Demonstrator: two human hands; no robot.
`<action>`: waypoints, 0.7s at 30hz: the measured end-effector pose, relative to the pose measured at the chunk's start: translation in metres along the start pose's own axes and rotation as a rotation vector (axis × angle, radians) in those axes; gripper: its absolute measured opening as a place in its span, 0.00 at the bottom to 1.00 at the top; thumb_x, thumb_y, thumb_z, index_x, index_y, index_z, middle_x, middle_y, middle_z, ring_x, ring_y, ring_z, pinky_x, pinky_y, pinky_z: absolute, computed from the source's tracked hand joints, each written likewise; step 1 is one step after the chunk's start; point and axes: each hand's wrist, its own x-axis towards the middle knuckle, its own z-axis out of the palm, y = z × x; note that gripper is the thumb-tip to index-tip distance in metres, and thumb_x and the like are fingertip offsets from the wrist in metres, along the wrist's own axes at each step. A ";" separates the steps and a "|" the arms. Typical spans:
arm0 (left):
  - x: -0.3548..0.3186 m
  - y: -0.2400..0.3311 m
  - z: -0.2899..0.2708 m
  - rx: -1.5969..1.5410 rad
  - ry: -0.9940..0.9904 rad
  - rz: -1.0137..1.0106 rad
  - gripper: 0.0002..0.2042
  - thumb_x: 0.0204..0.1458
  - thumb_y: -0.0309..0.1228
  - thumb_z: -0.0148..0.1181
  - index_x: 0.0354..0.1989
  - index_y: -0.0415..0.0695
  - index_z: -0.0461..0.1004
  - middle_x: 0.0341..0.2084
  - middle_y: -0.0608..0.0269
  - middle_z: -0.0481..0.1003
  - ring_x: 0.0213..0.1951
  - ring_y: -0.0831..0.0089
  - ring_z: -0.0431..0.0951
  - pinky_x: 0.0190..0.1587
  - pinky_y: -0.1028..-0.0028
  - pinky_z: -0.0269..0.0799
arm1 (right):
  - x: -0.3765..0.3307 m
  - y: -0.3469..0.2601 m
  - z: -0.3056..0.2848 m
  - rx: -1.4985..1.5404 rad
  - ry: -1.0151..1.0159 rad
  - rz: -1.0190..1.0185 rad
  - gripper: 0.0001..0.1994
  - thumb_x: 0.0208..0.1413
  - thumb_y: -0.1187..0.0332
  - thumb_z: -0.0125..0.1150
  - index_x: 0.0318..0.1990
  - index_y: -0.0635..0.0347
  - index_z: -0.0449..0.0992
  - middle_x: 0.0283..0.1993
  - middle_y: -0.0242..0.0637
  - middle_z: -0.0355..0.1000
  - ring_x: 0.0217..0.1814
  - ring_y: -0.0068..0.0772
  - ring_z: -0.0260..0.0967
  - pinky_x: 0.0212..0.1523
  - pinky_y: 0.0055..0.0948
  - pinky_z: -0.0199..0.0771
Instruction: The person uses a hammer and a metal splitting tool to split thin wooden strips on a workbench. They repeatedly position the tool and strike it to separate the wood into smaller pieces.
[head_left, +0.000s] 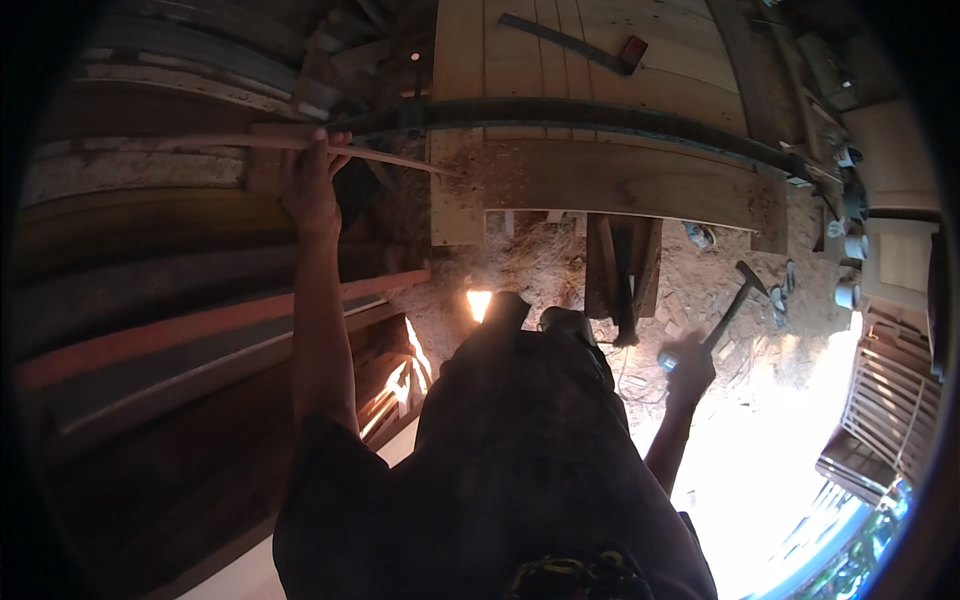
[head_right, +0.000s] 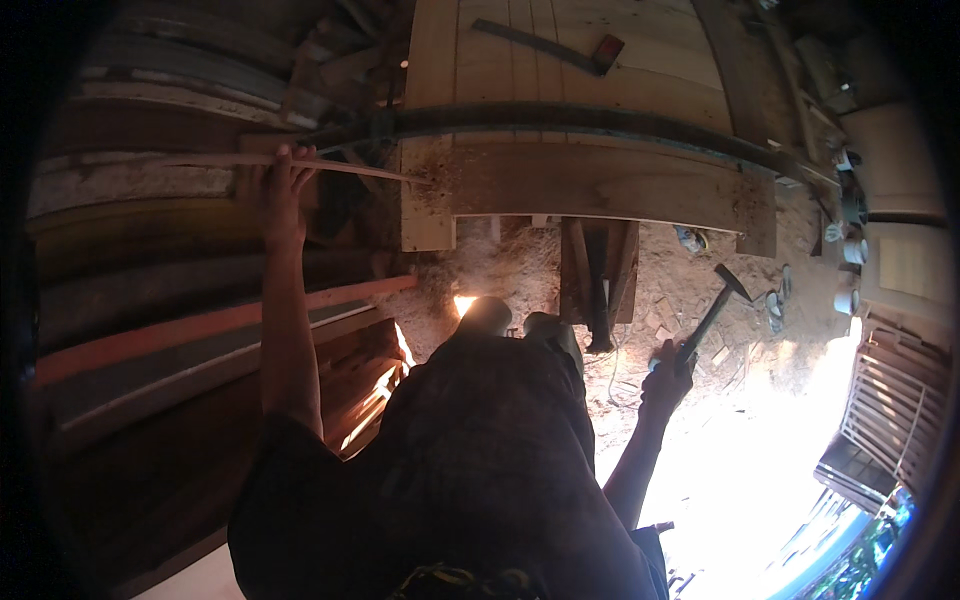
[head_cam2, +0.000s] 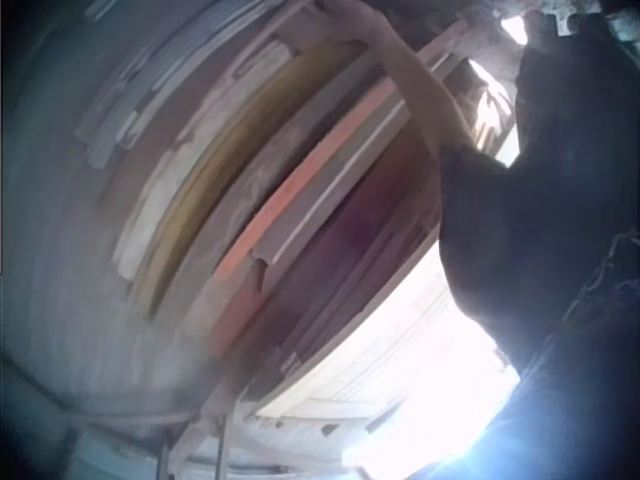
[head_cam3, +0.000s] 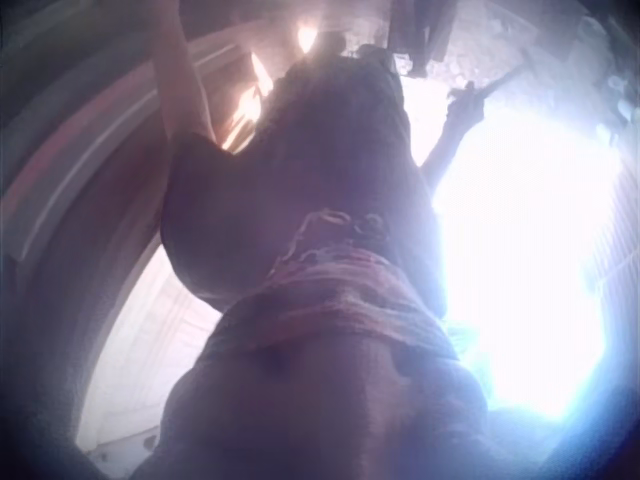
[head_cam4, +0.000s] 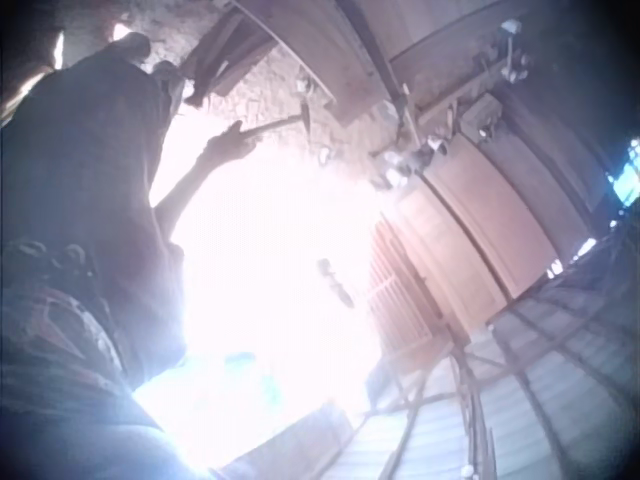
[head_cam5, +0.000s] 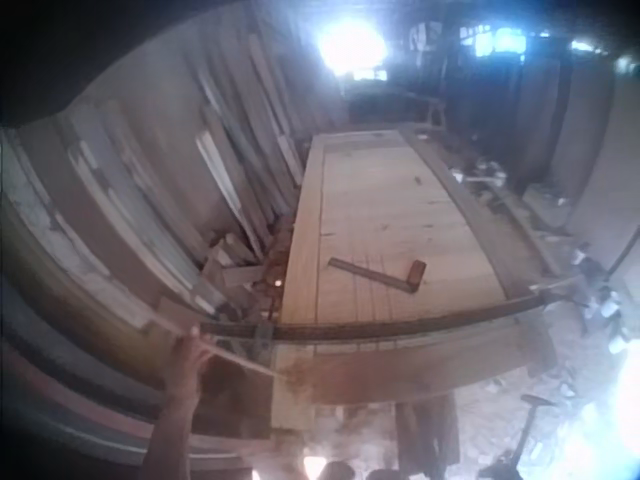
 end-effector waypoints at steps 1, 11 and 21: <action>0.001 0.000 0.000 -0.006 0.001 -0.003 0.13 0.62 0.35 0.63 0.48 0.40 0.71 0.40 0.54 0.80 0.48 0.61 0.83 0.54 0.62 0.78 | -0.002 -0.001 0.004 -0.011 -0.007 -0.010 0.16 0.60 0.57 0.68 0.32 0.58 0.72 0.16 0.24 0.60 0.10 0.17 0.54 0.10 0.22 0.50; 0.014 0.001 0.015 0.046 -0.025 0.001 0.20 0.61 0.37 0.63 0.52 0.35 0.68 0.41 0.51 0.79 0.46 0.64 0.83 0.50 0.68 0.79 | -0.014 -0.021 0.029 0.013 -0.102 -0.100 0.17 0.57 0.59 0.72 0.25 0.55 0.69 0.15 0.24 0.59 0.12 0.19 0.58 0.14 0.23 0.54; 0.040 -0.015 0.027 0.054 -0.007 0.053 0.20 0.61 0.40 0.63 0.50 0.35 0.69 0.41 0.54 0.80 0.45 0.66 0.83 0.48 0.70 0.79 | -0.014 -0.030 0.028 -0.018 -0.112 -0.107 0.17 0.58 0.60 0.71 0.26 0.56 0.70 0.16 0.27 0.64 0.13 0.21 0.60 0.15 0.24 0.55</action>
